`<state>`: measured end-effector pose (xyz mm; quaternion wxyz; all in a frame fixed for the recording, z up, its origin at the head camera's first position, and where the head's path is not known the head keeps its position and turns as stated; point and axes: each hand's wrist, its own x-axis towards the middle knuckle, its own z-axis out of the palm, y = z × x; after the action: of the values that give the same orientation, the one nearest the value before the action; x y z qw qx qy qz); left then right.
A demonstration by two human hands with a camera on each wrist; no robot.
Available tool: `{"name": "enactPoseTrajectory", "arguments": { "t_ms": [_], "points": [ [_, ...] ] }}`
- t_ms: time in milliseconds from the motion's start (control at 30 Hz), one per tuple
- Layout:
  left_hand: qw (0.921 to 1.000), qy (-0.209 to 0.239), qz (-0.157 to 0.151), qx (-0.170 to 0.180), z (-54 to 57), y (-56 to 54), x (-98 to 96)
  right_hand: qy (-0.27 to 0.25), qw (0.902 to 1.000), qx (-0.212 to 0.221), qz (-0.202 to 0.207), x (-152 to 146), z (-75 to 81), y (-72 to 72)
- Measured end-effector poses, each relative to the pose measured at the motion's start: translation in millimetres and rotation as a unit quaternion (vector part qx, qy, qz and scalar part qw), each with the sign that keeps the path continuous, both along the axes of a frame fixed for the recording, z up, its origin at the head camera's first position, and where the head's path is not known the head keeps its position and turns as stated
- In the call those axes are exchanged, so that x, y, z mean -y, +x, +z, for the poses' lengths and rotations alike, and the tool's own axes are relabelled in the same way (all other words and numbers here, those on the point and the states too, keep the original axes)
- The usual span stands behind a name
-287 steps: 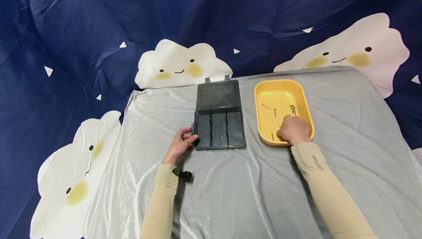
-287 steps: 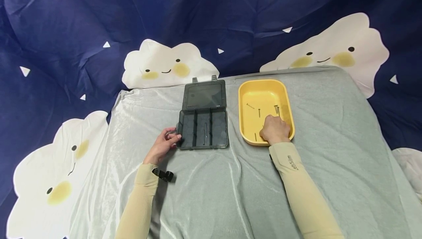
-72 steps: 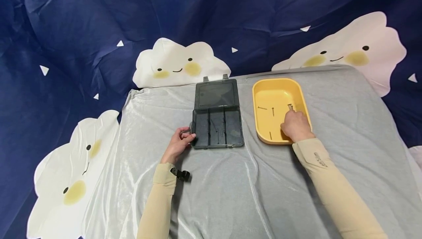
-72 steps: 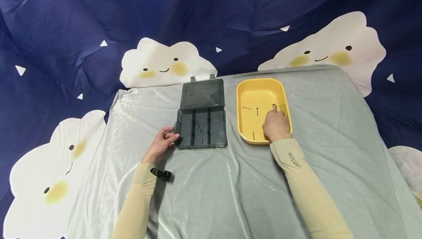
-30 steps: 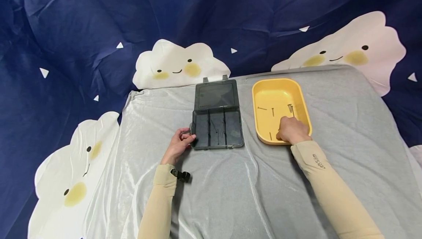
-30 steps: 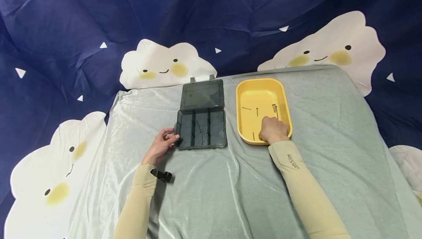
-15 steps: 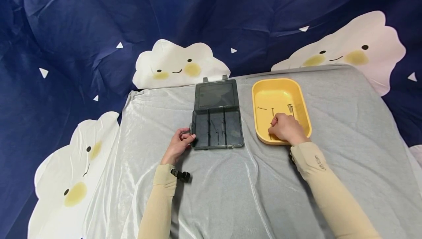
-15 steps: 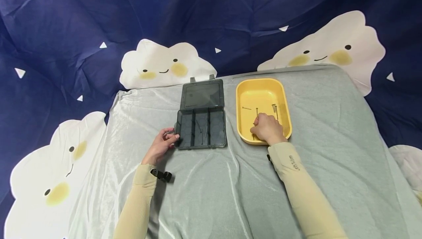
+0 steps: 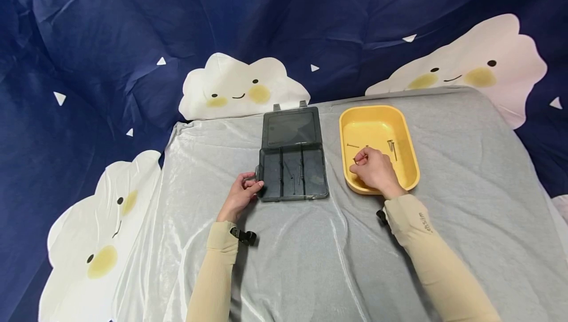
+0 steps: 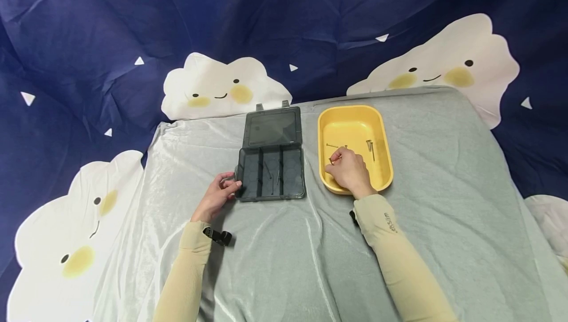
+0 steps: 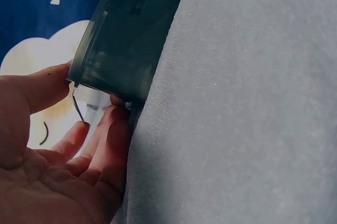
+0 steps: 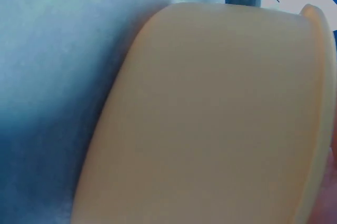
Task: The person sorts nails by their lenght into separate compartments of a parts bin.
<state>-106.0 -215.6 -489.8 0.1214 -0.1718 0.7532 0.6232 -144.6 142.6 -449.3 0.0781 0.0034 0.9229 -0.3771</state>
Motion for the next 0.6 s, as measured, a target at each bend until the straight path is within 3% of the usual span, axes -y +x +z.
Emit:
{"name": "enactPoseTrajectory", "arguments": {
  "t_ms": [133, 600],
  "points": [
    [1.0000, -0.004, 0.006, -0.004, -8.2, -1.9, 1.4, -0.010, 0.9999, -0.002, -0.004, 1, 3.1, -0.1],
    [1.0000, 0.002, 0.000, 0.002, -8.0, -3.2, 3.3, -0.014, 0.9991, -0.034, -0.022, 3, 11.9, -2.4]
  ]
}}
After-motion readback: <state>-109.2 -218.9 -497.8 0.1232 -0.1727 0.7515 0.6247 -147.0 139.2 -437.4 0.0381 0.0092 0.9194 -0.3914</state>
